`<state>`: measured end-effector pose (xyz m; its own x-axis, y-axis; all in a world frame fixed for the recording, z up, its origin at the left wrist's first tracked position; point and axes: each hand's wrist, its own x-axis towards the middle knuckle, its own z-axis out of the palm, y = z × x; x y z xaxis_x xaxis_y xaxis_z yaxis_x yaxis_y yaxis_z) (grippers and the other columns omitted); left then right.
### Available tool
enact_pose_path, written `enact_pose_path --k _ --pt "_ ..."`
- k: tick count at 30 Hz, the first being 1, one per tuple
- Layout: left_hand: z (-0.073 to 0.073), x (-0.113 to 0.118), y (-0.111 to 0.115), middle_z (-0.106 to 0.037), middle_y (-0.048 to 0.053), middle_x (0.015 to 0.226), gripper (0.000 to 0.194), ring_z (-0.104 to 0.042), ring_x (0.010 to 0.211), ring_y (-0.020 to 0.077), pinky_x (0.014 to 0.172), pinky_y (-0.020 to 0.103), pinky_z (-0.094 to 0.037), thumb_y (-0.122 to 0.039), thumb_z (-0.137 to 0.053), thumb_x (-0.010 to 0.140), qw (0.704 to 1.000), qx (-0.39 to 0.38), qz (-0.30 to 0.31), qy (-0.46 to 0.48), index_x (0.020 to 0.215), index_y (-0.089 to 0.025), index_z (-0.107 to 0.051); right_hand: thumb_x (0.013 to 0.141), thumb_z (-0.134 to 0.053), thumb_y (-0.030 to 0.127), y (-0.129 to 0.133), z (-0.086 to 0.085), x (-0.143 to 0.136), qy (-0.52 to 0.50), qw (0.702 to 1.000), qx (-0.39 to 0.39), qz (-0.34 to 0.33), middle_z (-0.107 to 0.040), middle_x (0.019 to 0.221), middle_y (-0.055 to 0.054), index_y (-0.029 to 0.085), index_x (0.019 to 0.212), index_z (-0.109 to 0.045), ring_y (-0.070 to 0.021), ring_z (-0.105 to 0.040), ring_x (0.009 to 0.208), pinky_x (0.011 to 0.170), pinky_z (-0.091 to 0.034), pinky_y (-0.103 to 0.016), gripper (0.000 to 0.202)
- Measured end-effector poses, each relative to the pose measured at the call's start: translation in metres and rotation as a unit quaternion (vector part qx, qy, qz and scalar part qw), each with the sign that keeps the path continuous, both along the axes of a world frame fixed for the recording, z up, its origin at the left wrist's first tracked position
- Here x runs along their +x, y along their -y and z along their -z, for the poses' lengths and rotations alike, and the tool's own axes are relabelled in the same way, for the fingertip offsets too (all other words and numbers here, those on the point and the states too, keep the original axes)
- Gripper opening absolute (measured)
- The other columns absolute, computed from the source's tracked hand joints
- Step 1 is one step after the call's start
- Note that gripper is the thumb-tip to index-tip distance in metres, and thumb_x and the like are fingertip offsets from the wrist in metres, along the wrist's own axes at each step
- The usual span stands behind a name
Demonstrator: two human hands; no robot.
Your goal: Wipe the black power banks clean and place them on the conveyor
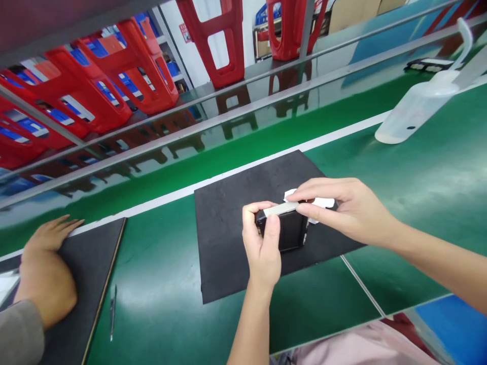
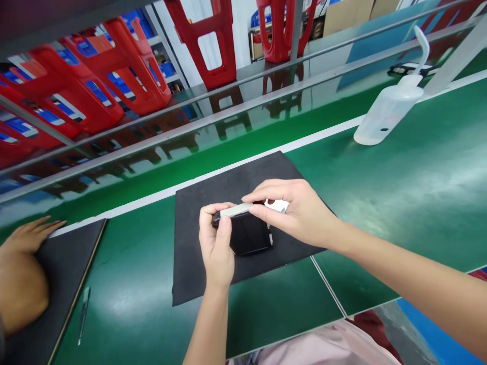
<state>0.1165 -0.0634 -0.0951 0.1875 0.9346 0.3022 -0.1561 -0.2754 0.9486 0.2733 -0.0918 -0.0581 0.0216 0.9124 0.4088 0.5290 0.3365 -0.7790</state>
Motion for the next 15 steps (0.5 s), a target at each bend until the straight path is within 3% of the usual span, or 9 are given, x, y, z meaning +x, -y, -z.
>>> enact_pose_path --k 15 --pt "0.0067 0.0037 -0.003 -0.061 0.001 0.084 0.018 -0.056 0.077 0.0144 0.071 0.026 -0.041 -0.038 -0.046 0.092 0.996 0.017 -0.057 -0.059 0.092 -0.023 -0.055 0.086 -0.057 0.034 -0.0099 -0.0091 0.0019 0.067 0.998 0.0 0.001 -0.072 0.077 -0.002 0.024 0.075 -0.072 -0.0197 -0.065 0.069 0.06 -0.046 -0.032 0.022"
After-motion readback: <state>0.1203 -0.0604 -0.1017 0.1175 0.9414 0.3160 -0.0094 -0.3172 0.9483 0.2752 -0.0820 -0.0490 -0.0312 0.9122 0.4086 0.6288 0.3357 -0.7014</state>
